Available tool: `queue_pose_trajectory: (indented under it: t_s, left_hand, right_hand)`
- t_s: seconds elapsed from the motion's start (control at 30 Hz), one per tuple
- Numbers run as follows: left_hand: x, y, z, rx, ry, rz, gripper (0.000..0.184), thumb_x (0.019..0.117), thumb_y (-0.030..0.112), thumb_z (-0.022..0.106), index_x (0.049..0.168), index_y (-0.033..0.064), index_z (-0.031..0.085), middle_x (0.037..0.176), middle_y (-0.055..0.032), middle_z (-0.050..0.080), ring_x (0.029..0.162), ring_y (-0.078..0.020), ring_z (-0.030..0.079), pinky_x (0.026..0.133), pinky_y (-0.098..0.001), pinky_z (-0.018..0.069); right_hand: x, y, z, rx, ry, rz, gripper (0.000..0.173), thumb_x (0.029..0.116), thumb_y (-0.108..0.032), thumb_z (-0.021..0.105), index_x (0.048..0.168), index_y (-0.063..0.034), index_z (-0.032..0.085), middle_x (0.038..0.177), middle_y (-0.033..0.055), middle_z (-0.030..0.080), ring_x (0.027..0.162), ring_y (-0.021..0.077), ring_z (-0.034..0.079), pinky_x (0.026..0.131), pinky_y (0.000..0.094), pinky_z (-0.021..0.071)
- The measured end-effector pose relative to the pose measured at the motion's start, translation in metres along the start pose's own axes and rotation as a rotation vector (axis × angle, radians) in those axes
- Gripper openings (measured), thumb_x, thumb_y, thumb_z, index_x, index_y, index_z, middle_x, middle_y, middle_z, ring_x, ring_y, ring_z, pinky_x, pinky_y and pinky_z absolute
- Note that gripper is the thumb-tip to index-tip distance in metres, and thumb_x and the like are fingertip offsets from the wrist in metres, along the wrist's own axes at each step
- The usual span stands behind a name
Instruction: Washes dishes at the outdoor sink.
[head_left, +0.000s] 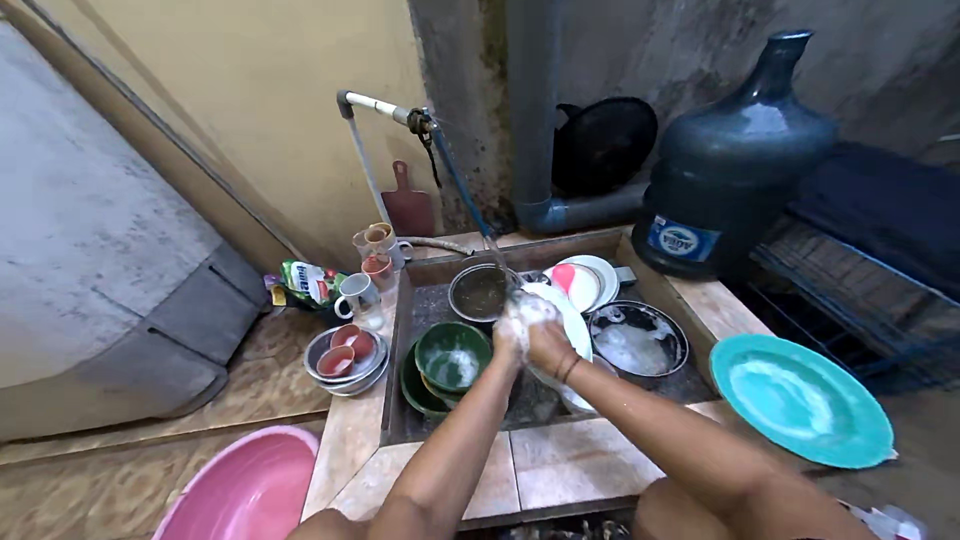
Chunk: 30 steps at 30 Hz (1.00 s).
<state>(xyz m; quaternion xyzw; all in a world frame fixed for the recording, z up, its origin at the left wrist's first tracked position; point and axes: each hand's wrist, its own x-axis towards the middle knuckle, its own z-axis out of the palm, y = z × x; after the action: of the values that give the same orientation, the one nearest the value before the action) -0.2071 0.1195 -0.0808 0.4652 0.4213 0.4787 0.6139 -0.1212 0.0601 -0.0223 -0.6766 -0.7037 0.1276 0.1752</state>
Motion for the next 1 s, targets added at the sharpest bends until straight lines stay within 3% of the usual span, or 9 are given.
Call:
queue_pose_trajectory:
  t_s: [0.1,0.17,0.23,0.3,0.37,0.53,0.67,0.83,1.0]
  left_hand:
    - [0.01,0.013,-0.001,-0.323,0.321,-0.072,0.046,0.1145,0.027,0.029,0.134,-0.0072,0.053,0.122,-0.025,0.062,0.108,-0.0288,0.063,0.092,-0.0445,0.0543]
    - [0.003,0.04,-0.006,-0.451,0.4,-0.107,0.052,0.1142,0.037,0.028,0.135,-0.0041,0.053,0.124,-0.0238,0.062,0.108,-0.0304,0.063,0.091,-0.0502,0.0543]
    - [-0.003,0.052,-0.021,-0.515,0.32,-0.014,0.049,0.1143,0.035,0.027,0.133,-0.0022,0.053,0.116,-0.0197,0.064,0.101,-0.0256,0.065,0.086,-0.0461,0.0572]
    - [-0.009,0.06,-0.035,-0.488,0.167,0.02,0.047,0.1146,0.033,0.025,0.133,-0.0012,0.052,0.114,-0.0169,0.065,0.101,-0.0226,0.067,0.086,-0.0429,0.0585]
    - [-0.018,0.068,-0.039,-0.37,0.034,-0.017,0.05,0.1147,0.035,0.024,0.137,-0.0007,0.052,0.117,-0.0163,0.067,0.103,-0.0213,0.068,0.088,-0.0423,0.0589]
    - [-0.029,0.097,-0.028,0.223,-0.086,0.063,0.05,0.1149,0.029,0.027,0.124,-0.0082,0.06,0.11,-0.0182,0.068,0.098,-0.0174,0.068,0.089,-0.0368,0.0581]
    - [-0.032,0.096,-0.003,0.756,-0.148,0.143,0.045,0.1126,0.021,0.035,0.119,-0.0116,0.065,0.115,-0.0288,0.068,0.115,-0.0339,0.065,0.104,-0.0492,0.0484]
    - [-0.027,0.085,0.002,0.922,-0.165,0.18,0.042,0.1098,0.022,0.044,0.126,-0.0123,0.062,0.121,-0.0293,0.067,0.12,-0.0357,0.064,0.108,-0.0488,0.0468]
    - [-0.043,0.095,-0.001,0.793,-0.398,0.103,0.034,0.1078,0.026,0.051,0.102,-0.0023,0.069,0.089,-0.0109,0.068,0.084,-0.0158,0.066,0.083,-0.0381,0.0548]
  right_hand:
    - [-0.018,0.009,0.03,-0.068,0.22,-0.235,0.04,0.1022,-0.024,0.051,0.139,-0.013,0.064,0.153,0.0122,0.054,0.147,0.0371,0.042,0.119,0.0639,0.0293]
    - [-0.018,0.037,0.048,-0.004,0.437,-0.353,0.033,0.0988,-0.021,0.056,0.128,-0.0142,0.071,0.148,0.0171,0.058,0.141,0.0424,0.049,0.115,0.0664,0.0356]
    - [-0.014,0.063,0.049,0.19,0.457,-0.232,0.041,0.0919,-0.011,0.056,0.129,0.0018,0.067,0.148,0.0294,0.052,0.142,0.0471,0.045,0.118,0.0625,0.0339]
    - [-0.005,0.081,0.035,0.447,0.345,0.075,0.053,0.0975,-0.003,0.05,0.148,0.012,0.044,0.155,0.0314,0.042,0.149,0.0389,0.038,0.125,0.0483,0.0287]
    - [0.007,0.089,0.019,0.678,0.336,0.248,0.055,0.1019,0.0,0.045,0.154,0.0112,0.032,0.159,0.0312,0.036,0.15,0.0338,0.035,0.125,0.0415,0.0271]
    - [0.017,0.073,0.013,0.564,0.309,0.212,0.049,0.1044,-0.004,0.042,0.152,0.0083,0.039,0.157,0.0277,0.042,0.148,0.0333,0.04,0.124,0.0428,0.0304]
    - [0.003,0.021,0.015,0.567,0.298,0.134,0.049,0.1079,-0.012,0.036,0.152,0.0077,0.041,0.156,0.0266,0.044,0.148,0.0333,0.041,0.124,0.0439,0.0306]
    - [-0.003,-0.002,0.024,0.495,0.307,-0.056,0.054,0.0996,-0.012,0.053,0.152,0.0033,0.046,0.155,0.0246,0.047,0.148,0.0342,0.04,0.126,0.0483,0.0267]
    - [0.03,0.071,-0.011,0.699,0.318,0.083,0.043,0.1084,-0.022,0.047,0.144,0.0005,0.055,0.145,0.0218,0.057,0.137,0.0304,0.053,0.118,0.0453,0.0395]
